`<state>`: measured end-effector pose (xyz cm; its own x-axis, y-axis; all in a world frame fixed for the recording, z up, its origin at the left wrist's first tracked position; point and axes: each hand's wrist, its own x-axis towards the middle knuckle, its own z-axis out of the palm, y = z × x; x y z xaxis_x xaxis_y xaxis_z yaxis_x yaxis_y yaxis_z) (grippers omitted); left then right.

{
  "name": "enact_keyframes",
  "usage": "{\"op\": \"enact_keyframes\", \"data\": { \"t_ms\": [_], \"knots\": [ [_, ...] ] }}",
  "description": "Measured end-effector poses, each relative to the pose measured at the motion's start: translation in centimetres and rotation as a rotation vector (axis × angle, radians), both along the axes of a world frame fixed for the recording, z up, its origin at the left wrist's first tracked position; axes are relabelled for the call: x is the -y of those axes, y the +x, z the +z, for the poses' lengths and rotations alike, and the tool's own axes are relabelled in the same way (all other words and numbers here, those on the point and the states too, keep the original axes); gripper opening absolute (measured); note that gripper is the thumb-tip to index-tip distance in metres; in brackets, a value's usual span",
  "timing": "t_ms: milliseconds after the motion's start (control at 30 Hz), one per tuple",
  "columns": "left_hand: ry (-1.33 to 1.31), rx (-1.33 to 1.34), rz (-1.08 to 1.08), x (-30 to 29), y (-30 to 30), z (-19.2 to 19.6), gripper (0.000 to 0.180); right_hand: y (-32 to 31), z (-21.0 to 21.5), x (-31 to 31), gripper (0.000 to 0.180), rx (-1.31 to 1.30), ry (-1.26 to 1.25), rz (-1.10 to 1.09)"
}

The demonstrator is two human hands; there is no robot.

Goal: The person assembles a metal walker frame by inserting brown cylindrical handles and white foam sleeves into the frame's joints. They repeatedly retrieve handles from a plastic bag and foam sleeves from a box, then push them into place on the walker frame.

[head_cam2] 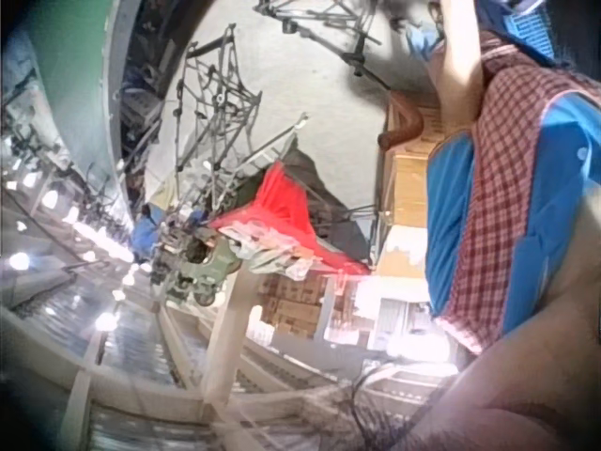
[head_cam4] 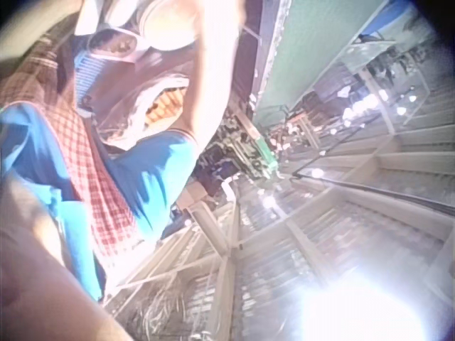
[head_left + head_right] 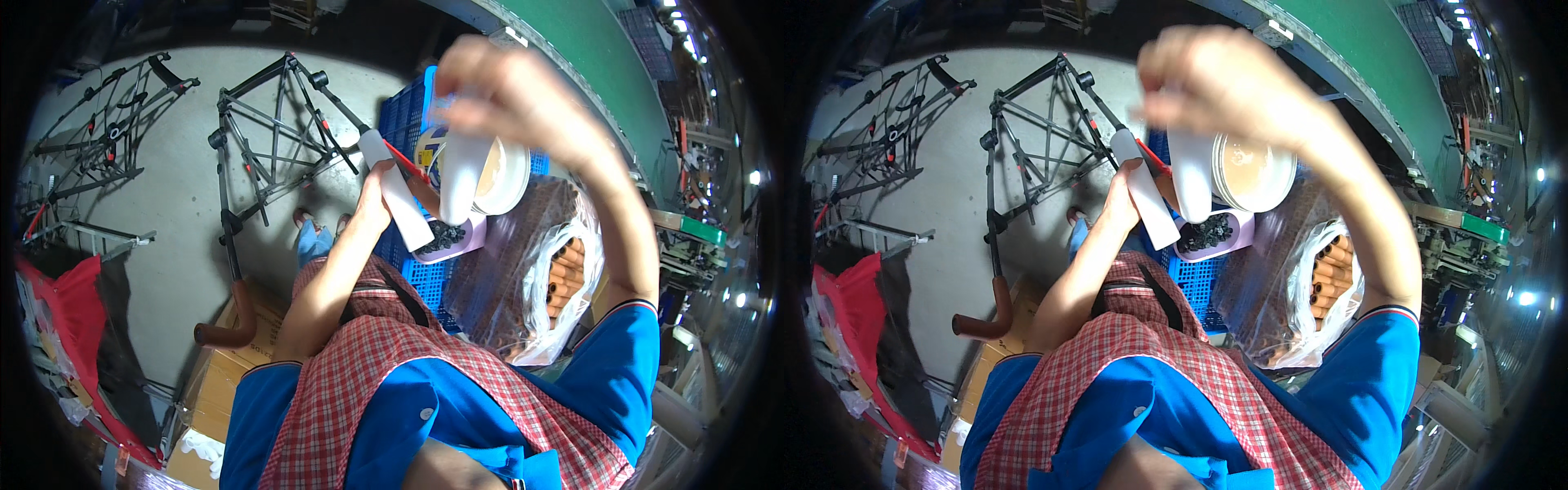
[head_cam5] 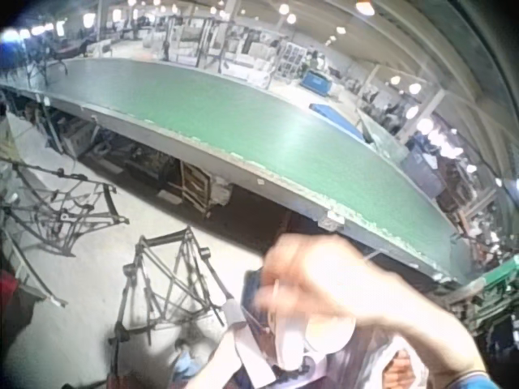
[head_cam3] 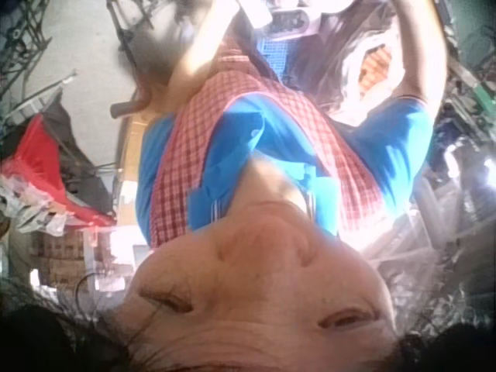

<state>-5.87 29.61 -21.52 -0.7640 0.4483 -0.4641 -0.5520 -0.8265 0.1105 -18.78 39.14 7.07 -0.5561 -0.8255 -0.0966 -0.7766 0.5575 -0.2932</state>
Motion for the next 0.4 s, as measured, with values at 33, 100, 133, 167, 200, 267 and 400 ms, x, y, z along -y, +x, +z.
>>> {"op": "enact_keyframes", "data": {
  "t_ms": [33,100,133,167,200,267,400],
  "knots": [
    [-0.005,-0.063,0.028,-0.2,0.0,0.2,0.037,2.6,-2.7,-0.3,0.028,0.071,0.022,-0.002],
    [0.06,0.159,-0.016,-1.4,0.3,-3.2,0.034,7.3,-5.1,-0.7,0.027,0.075,0.145,-0.129],
    [0.016,0.194,-0.081,-1.6,0.6,-2.5,0.032,8.8,-5.8,-1.3,0.026,0.013,0.08,-0.139],
    [-0.055,0.168,-0.141,-1.1,0.6,-2.3,0.032,9.4,-5.9,-1.2,0.024,-0.056,0.063,-0.107],
    [-0.062,0.159,-0.121,-0.9,0.4,-2.0,0.034,8.7,-5.5,-1.1,0.023,-0.087,0.08,-0.069],
    [-0.028,0.063,-0.042,-0.5,-0.3,-1.9,0.038,4.8,-3.1,-0.5,0.022,-0.095,0.088,-0.061],
    [-0.419,-0.071,-0.14,1.3,0.2,-1.7,0.051,-0.6,-0.2,0.1,0.042,0.187,-0.333,-0.331]
  ]
}}
